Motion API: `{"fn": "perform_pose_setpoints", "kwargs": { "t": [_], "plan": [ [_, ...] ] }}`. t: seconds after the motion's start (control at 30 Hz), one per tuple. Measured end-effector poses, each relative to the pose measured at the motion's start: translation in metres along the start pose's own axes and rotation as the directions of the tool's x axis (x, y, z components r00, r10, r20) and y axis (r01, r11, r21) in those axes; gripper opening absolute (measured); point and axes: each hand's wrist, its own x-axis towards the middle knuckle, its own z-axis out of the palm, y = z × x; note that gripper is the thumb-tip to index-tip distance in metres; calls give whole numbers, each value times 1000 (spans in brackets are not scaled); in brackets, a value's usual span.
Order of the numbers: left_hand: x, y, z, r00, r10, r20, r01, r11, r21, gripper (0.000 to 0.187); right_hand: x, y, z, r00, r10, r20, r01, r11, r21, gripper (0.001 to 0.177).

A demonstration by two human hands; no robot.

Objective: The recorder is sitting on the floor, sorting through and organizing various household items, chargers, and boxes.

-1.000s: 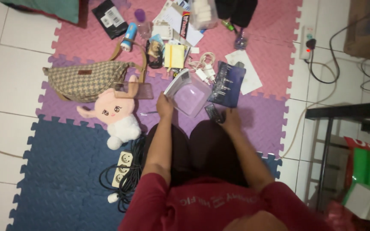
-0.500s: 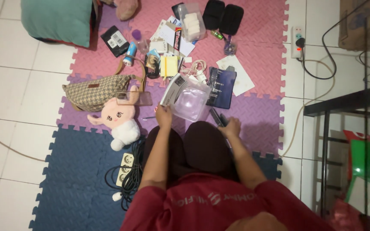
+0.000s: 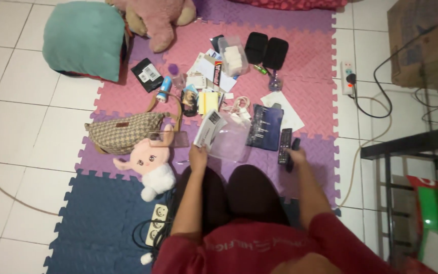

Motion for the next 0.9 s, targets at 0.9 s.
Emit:
{"fn": "perform_pose_setpoints", "kwargs": {
  "t": [0.9],
  "plan": [
    [47, -9, -54, 999, -40, -7, 39, 998, -57, 46, -124, -250, 246, 540, -537, 648, 842, 353, -408, 59]
  ]
}}
